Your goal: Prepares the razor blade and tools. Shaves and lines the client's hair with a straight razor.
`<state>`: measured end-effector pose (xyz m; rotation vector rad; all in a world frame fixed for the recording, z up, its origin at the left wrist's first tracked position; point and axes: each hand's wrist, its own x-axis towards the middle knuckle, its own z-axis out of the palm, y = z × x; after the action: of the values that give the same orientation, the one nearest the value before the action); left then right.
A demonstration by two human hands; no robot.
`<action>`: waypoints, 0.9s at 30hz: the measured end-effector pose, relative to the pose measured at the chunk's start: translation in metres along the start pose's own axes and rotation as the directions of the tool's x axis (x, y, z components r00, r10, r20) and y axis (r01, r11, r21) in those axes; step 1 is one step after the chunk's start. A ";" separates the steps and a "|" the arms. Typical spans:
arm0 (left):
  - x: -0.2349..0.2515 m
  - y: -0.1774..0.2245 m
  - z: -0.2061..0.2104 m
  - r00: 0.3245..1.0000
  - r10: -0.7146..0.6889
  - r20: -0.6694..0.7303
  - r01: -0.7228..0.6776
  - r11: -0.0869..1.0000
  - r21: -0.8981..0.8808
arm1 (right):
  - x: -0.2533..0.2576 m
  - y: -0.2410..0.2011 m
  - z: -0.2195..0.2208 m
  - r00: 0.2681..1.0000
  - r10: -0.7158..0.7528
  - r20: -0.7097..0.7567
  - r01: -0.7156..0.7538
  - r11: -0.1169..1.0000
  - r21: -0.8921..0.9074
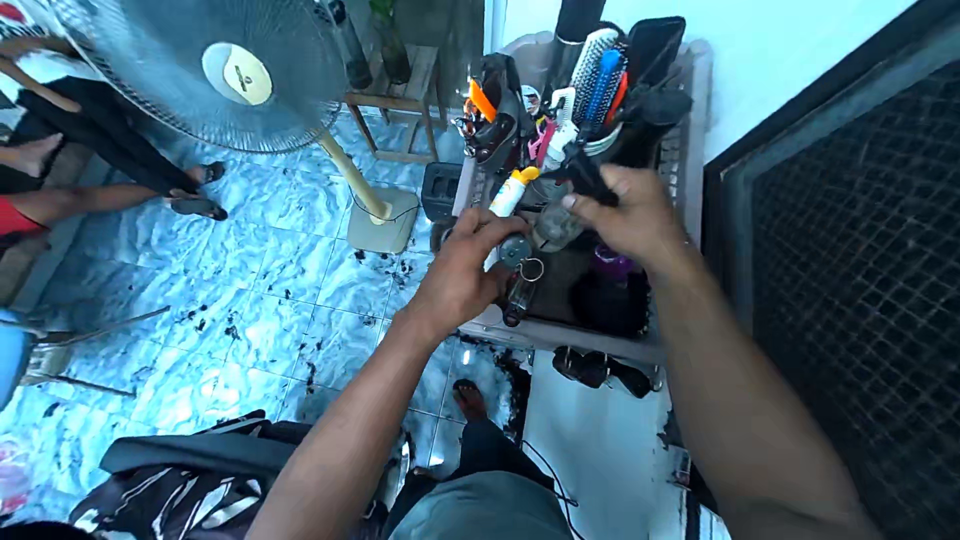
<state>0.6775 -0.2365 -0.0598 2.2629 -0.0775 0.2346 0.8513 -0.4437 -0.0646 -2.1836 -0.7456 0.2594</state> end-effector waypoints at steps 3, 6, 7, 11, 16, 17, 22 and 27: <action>-0.034 0.010 -0.014 0.994 -0.014 -0.108 0.006 0.997 -0.074 | -0.014 0.002 0.005 0.999 -0.021 0.026 0.018 0.994 0.108; -0.046 0.023 -0.010 0.992 0.066 -0.109 -0.083 0.984 -0.158 | -0.063 0.001 -0.009 0.998 0.048 0.036 -0.050 0.997 0.061; -0.044 0.028 -0.004 0.990 0.102 -0.102 -0.119 0.977 -0.178 | -0.075 0.008 -0.006 0.994 0.087 0.071 -0.088 0.996 0.018; -0.018 0.036 0.039 0.972 0.227 0.058 -0.224 0.973 -0.057 | -0.090 0.042 0.019 0.983 0.167 0.077 -0.151 0.972 -0.182; 0.008 0.032 0.089 0.919 0.153 0.364 -0.251 0.938 0.240 | -0.086 0.050 0.012 0.966 0.182 0.184 -0.149 0.973 -0.177; 0.010 0.031 0.096 0.903 0.150 0.401 -0.276 0.920 0.277 | -0.082 0.054 0.014 0.935 0.232 0.270 -0.161 0.952 -0.259; 0.009 0.034 0.095 0.885 0.019 0.466 -0.230 0.887 0.401 | -0.070 0.060 0.009 0.898 0.368 0.241 -0.241 0.871 -0.429; 0.008 0.051 0.068 0.813 -0.517 0.267 0.237 0.714 0.659 | -0.087 0.037 0.008 0.980 0.154 0.123 -0.103 0.932 -0.347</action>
<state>0.6878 -0.3216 -0.0626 2.8589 0.2885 -0.5740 0.7939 -0.5082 -0.1026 -2.5685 -0.7746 0.3881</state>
